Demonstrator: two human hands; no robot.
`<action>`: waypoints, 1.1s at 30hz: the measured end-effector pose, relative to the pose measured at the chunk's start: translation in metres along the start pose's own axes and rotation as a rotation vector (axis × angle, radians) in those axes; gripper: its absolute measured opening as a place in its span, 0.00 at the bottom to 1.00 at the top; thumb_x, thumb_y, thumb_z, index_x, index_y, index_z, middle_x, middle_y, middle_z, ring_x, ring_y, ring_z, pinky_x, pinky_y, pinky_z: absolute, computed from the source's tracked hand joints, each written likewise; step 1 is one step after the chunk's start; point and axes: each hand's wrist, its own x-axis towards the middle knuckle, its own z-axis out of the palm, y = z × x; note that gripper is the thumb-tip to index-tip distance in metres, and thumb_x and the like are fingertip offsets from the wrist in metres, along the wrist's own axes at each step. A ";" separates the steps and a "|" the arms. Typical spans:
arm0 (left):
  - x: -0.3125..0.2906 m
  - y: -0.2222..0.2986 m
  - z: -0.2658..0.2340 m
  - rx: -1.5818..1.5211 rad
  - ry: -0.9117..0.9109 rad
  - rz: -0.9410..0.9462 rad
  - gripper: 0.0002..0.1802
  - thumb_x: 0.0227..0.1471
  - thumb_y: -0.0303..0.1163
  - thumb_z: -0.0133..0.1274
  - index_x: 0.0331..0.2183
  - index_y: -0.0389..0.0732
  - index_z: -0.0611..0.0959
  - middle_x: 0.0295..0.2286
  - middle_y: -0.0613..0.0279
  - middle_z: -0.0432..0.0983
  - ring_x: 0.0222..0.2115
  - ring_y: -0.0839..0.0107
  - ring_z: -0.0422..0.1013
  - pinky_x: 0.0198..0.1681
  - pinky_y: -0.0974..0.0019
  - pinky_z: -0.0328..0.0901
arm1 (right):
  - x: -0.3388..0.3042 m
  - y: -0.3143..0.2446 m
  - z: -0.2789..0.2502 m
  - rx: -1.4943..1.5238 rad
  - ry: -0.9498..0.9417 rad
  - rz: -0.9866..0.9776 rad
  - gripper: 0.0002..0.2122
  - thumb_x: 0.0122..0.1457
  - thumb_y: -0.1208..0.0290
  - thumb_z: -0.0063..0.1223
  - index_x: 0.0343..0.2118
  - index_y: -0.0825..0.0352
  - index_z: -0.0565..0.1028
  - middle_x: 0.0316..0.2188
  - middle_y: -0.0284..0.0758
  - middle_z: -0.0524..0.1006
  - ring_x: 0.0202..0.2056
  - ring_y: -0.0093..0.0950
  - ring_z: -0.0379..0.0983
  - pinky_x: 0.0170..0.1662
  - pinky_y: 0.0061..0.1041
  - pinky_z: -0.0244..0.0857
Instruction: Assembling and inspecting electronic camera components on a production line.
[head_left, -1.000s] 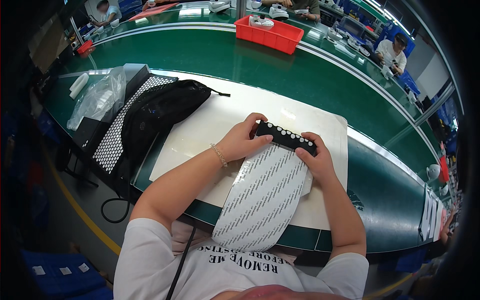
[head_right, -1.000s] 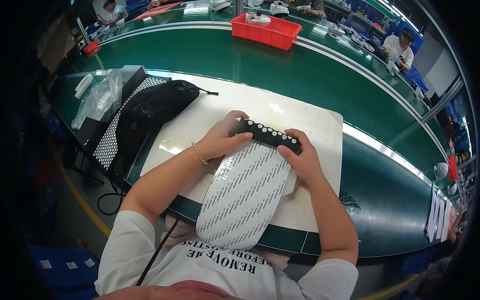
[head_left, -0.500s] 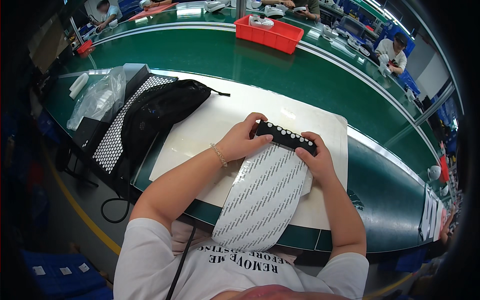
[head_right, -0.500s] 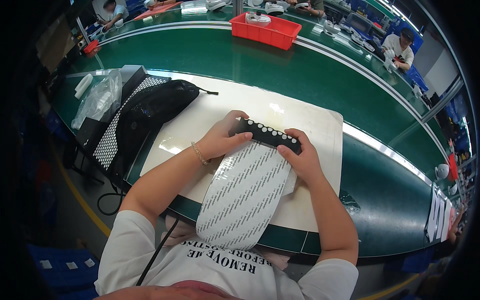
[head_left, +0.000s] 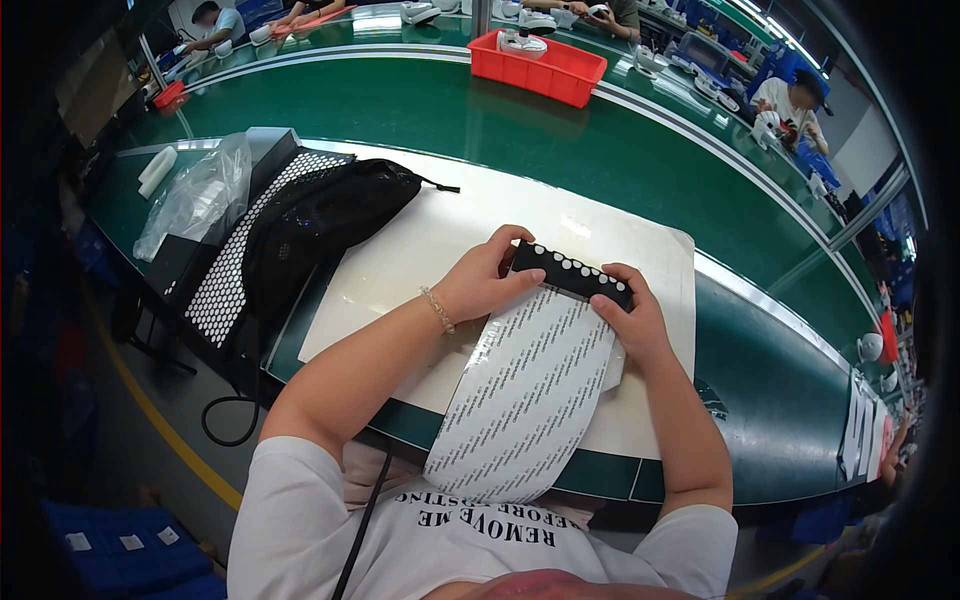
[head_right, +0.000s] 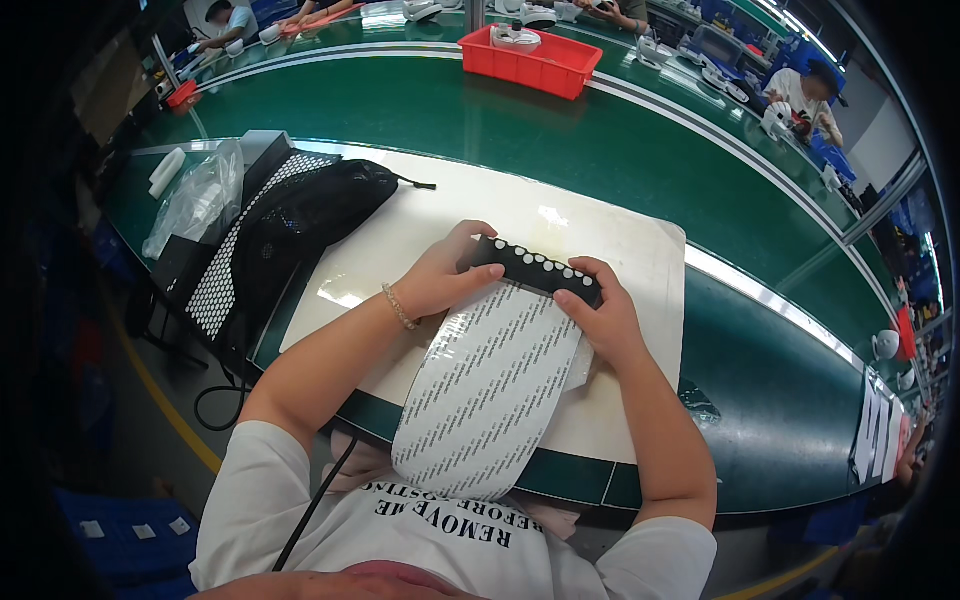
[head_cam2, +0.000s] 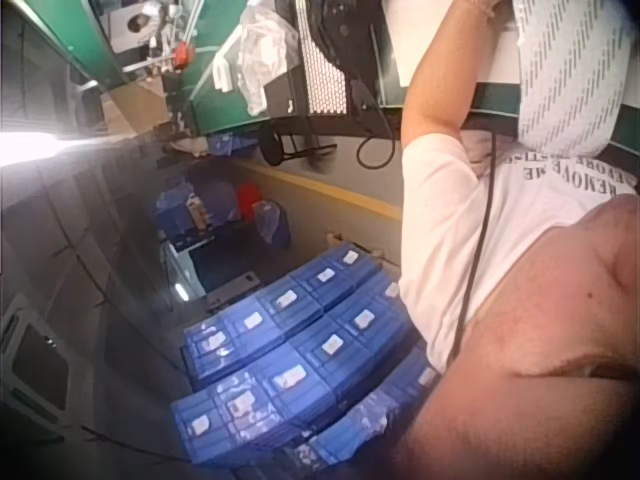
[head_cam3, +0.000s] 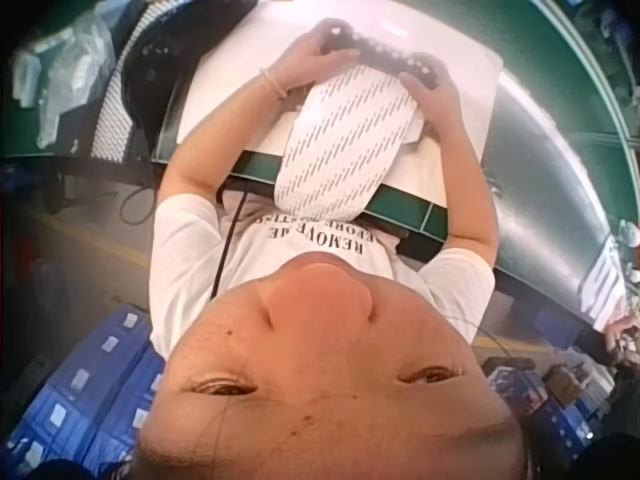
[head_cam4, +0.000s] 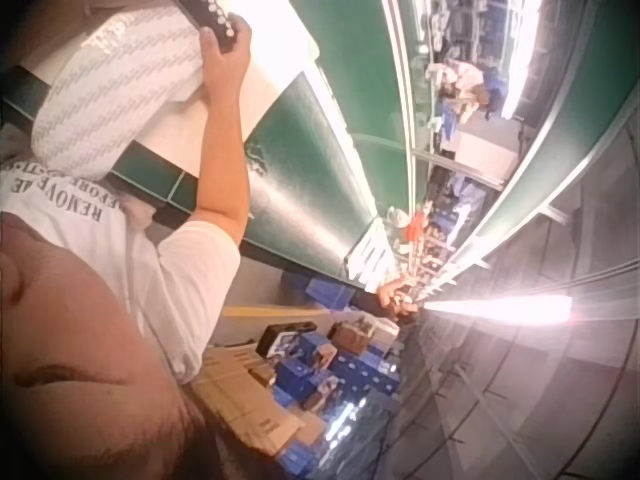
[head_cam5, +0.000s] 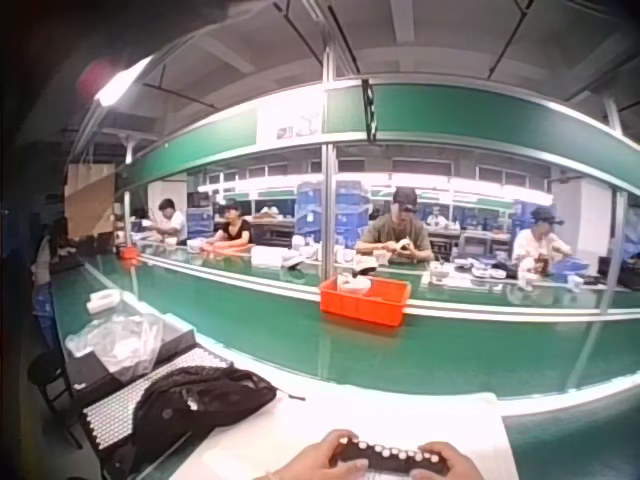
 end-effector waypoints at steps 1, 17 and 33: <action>0.000 0.000 0.000 -0.003 0.002 0.006 0.23 0.48 0.37 0.52 0.44 0.42 0.63 0.29 0.57 0.70 0.30 0.74 0.66 0.33 0.71 0.62 | 0.000 0.000 0.000 0.006 0.000 0.007 0.20 0.48 0.73 0.56 0.45 0.65 0.64 0.36 0.35 0.68 0.37 0.22 0.66 0.41 0.19 0.62; 0.001 -0.002 0.000 -0.023 -0.007 0.015 0.23 0.49 0.37 0.51 0.44 0.41 0.63 0.28 0.58 0.70 0.30 0.74 0.65 0.32 0.72 0.62 | 0.001 0.001 -0.001 -0.025 -0.001 -0.006 0.21 0.47 0.72 0.56 0.45 0.65 0.64 0.36 0.35 0.69 0.37 0.22 0.66 0.41 0.19 0.62; 0.001 0.001 0.004 -0.035 0.025 0.040 0.24 0.47 0.34 0.53 0.44 0.41 0.64 0.32 0.56 0.69 0.34 0.73 0.66 0.35 0.70 0.62 | -0.001 0.007 -0.006 -0.114 0.020 -0.048 0.22 0.46 0.69 0.58 0.44 0.65 0.65 0.37 0.35 0.69 0.39 0.23 0.65 0.43 0.20 0.61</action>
